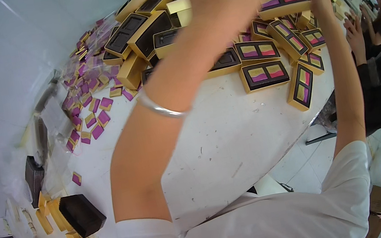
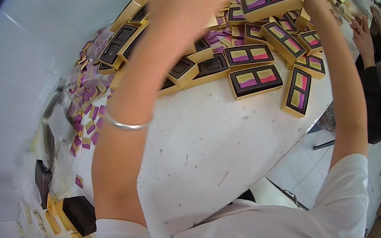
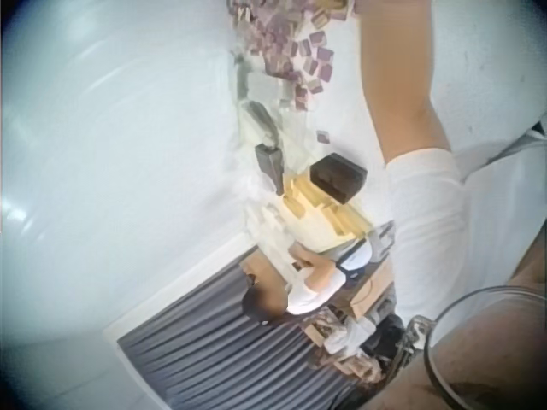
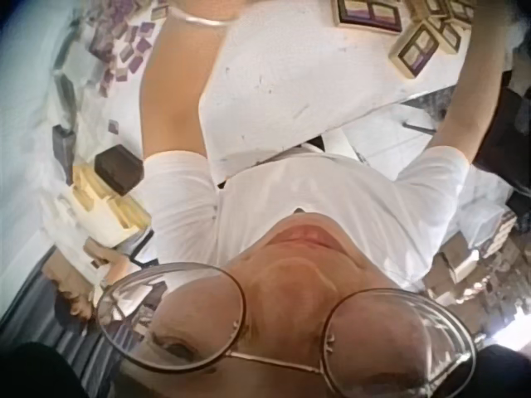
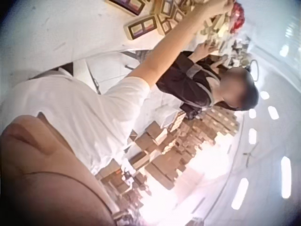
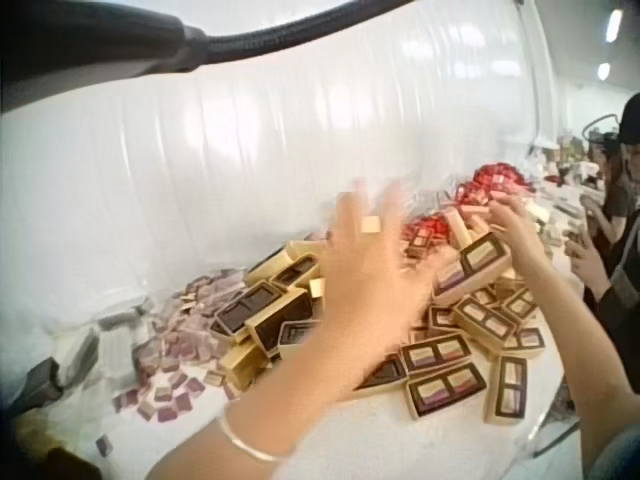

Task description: The person assembles cosmetic compacts by placing small pink and gold inserts into black plastic trays and then closing them with gold lids. The person handles the components one at a time on a white table.

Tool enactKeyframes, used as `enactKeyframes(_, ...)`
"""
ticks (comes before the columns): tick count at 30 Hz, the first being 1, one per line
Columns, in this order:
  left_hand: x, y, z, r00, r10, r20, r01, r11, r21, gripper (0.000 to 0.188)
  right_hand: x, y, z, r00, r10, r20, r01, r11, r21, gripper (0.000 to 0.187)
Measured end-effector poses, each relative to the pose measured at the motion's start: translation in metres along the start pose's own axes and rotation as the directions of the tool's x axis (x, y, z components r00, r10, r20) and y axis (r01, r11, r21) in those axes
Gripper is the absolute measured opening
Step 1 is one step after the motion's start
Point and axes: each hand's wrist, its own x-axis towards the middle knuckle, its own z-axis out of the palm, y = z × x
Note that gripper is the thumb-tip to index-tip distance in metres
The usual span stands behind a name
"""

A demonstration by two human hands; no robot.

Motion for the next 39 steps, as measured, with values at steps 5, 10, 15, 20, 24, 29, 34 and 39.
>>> enactKeyframes(5,-0.072,-0.146,-0.026,0.927,-0.321,-0.193,0.331,0.943,0.021,0.072,-0.063,-0.008,0.078,0.951,-0.238,0.198,0.270,0.951,-0.151,0.039)
enactKeyframes(10,-0.164,-0.160,-0.011,0.732,-0.678,-0.067,0.626,0.709,-0.324,0.065,-0.077,0.064,0.192,0.947,0.159,0.279,-0.099,0.971,-0.217,0.079)
enactKeyframes(15,-0.205,-0.164,-0.010,0.772,-0.631,-0.076,0.556,0.729,-0.398,0.056,-0.150,0.018,0.263,0.976,-0.003,0.216,0.027,0.994,-0.109,0.063)
enactKeyframes(20,-0.231,-0.181,-0.060,0.837,-0.475,-0.272,0.480,0.876,-0.051,0.043,-0.205,-0.029,0.309,0.993,0.022,0.116,-0.010,0.994,-0.107,0.064)
enactKeyframes(24,-0.262,-0.214,-0.125,0.869,-0.390,-0.303,0.442,0.888,0.124,0.030,-0.268,-0.066,0.365,0.939,0.226,0.258,-0.219,0.974,-0.059,0.050)
enactKeyframes(29,-0.316,-0.236,-0.180,0.840,-0.497,-0.218,0.541,0.738,0.403,0.031,-0.292,-0.102,0.382,0.865,0.156,0.477,-0.155,0.987,-0.041,0.047)
enactKeyframes(34,-0.323,-0.200,-0.207,0.676,-0.610,-0.414,0.618,0.775,-0.132,0.033,-0.230,-0.084,0.288,0.719,-0.175,0.673,0.160,0.983,0.085,0.040)
enactKeyframes(39,-0.275,-0.112,-0.203,0.970,-0.240,0.026,0.236,0.965,0.113,0.056,-0.212,-0.035,0.159,0.596,0.024,0.803,0.634,0.600,-0.488,0.046)
